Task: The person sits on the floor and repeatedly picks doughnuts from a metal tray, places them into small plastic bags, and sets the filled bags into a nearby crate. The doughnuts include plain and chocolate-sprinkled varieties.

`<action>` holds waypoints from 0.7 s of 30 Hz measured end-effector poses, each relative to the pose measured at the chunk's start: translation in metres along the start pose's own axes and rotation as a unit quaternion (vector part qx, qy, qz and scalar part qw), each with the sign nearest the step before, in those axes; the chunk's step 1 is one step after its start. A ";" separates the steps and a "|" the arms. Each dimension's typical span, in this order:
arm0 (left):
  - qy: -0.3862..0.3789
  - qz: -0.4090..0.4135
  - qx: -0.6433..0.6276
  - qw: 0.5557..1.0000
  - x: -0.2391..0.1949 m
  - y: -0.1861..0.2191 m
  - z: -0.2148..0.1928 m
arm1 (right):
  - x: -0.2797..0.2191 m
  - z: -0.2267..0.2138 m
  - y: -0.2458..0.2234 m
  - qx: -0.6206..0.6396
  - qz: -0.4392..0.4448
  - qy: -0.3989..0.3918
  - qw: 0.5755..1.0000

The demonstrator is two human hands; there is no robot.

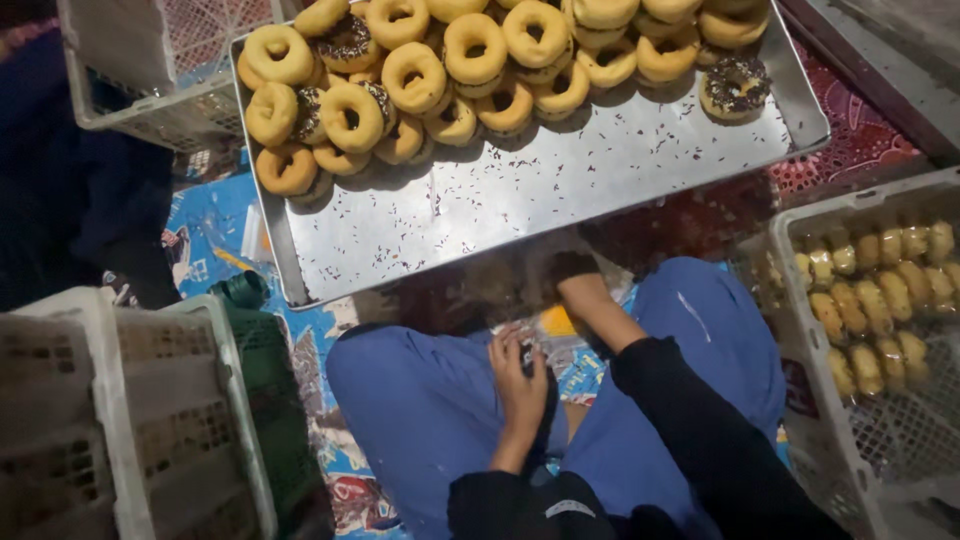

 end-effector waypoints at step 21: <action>0.259 -0.216 -0.660 0.671 0.132 0.051 0.023 | -0.061 -0.258 -0.046 0.322 -0.029 0.016 0.946</action>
Point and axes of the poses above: each hand's wrist, its own x-axis towards the middle knuckle, its own z-axis out of the palm, y = z × x, the point moved 5 cm from there along x, towards the middle knuckle, and after that the axes turned 14 degrees about z, right-handed, at the moved point
